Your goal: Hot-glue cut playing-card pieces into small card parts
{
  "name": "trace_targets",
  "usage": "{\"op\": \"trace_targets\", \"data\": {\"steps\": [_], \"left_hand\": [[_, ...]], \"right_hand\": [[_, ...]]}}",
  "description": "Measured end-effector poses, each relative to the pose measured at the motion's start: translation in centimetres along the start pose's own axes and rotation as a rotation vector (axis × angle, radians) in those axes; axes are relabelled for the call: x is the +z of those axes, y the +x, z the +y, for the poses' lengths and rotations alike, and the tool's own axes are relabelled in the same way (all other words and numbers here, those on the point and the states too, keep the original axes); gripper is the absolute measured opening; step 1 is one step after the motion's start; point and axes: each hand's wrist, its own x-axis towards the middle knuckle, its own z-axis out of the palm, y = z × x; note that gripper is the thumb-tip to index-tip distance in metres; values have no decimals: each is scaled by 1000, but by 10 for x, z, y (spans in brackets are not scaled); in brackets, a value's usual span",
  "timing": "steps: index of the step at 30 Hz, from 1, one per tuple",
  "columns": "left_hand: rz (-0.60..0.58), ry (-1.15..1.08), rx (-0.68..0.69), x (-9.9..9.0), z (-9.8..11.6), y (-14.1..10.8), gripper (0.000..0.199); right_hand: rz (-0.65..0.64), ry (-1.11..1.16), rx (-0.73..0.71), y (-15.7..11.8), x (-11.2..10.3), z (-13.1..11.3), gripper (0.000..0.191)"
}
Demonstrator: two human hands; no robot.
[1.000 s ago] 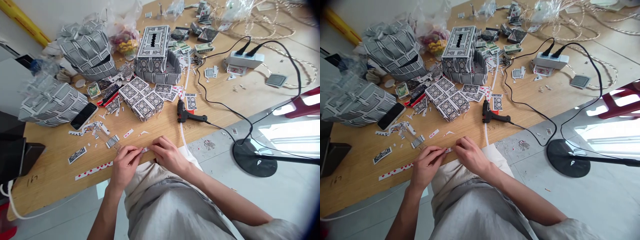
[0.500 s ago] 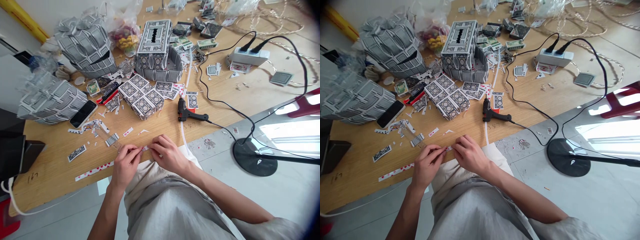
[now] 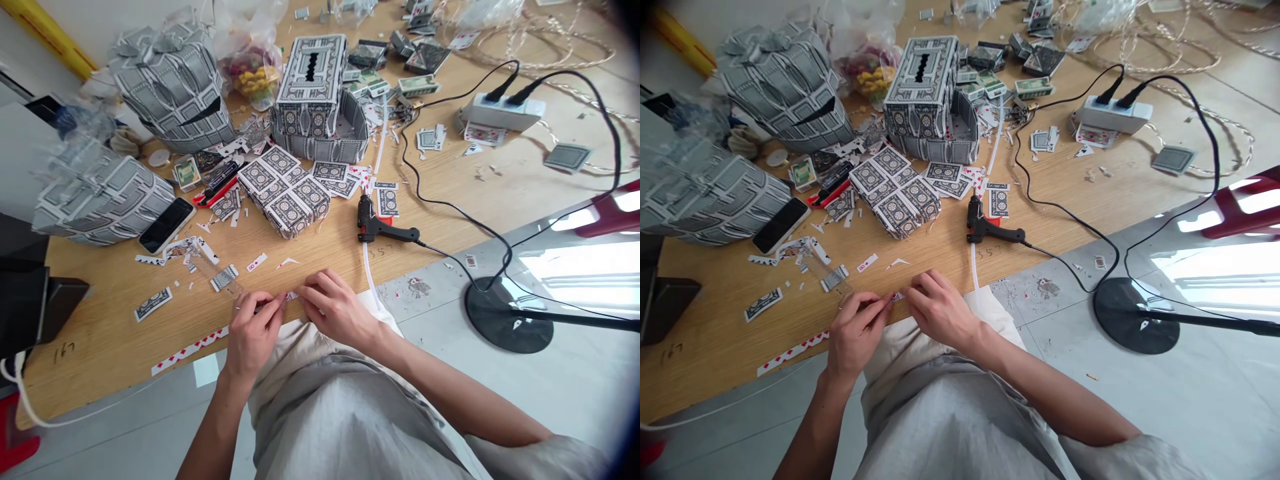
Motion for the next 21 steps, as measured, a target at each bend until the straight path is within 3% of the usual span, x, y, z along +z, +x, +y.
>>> {"op": "trace_targets", "data": {"steps": [9, 21], "left_hand": [[-16, 88, 54, -1, 5, 0, 24], [-97, 162, 65, 2, 20, -14, 28]], "right_hand": [[-90, -86, -56, -1, -4, 1, 27], [-12, -23, -81, 0, -2, 1, 18]]}}
